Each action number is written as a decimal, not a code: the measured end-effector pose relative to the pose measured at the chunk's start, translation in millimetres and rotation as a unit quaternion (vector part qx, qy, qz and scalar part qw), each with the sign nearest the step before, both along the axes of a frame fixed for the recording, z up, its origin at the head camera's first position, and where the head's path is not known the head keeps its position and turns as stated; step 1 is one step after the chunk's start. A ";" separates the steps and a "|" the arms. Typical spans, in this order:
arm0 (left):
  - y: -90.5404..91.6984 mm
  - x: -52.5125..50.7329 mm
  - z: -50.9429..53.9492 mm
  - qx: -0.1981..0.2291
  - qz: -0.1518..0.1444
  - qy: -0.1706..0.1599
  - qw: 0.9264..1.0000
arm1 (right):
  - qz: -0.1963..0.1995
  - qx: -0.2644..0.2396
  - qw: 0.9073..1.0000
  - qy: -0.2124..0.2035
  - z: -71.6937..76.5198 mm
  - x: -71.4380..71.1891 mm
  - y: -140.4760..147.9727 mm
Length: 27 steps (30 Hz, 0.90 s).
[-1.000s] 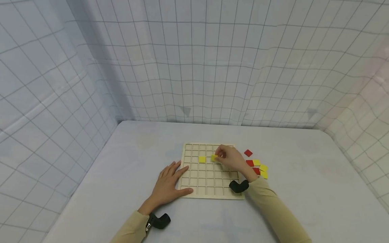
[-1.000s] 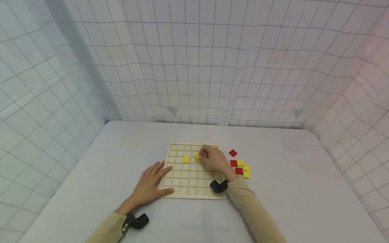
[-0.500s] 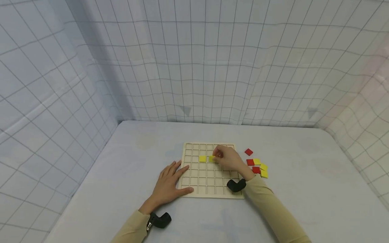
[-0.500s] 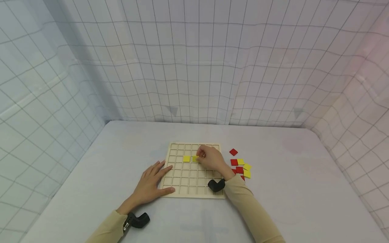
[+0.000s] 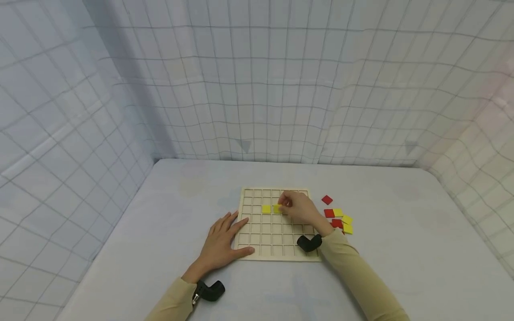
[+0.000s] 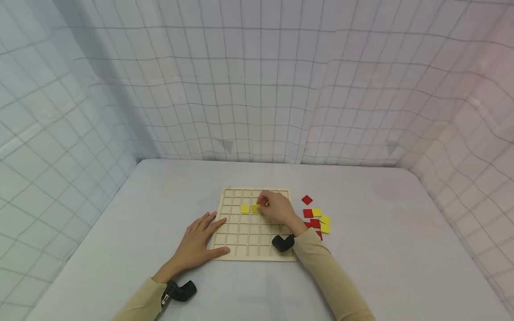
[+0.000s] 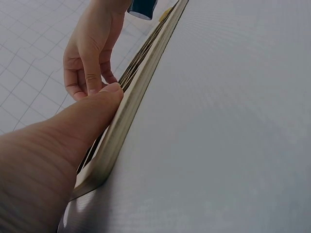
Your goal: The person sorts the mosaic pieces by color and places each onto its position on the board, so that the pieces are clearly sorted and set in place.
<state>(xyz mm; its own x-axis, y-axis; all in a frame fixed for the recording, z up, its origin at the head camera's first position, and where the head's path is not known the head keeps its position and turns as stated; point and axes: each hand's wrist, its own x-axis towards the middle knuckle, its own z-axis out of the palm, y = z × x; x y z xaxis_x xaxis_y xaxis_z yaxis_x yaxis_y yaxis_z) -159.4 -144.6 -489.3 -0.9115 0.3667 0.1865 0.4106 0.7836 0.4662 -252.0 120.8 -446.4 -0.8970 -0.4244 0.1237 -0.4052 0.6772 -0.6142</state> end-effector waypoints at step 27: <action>-0.1 0.1 -1.9 0.006 0.002 0.002 1.000 | -0.024 0.006 1.000 0.000 -2.8 -0.3 -6.7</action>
<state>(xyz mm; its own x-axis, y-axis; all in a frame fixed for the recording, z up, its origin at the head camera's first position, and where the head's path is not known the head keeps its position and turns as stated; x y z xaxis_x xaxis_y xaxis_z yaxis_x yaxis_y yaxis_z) -159.3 -144.8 -491.2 -0.9118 0.3617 0.1945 0.4102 0.7798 0.4730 -252.3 114.1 -449.2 -0.9166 -0.3818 0.1184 -0.3713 0.7037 -0.6058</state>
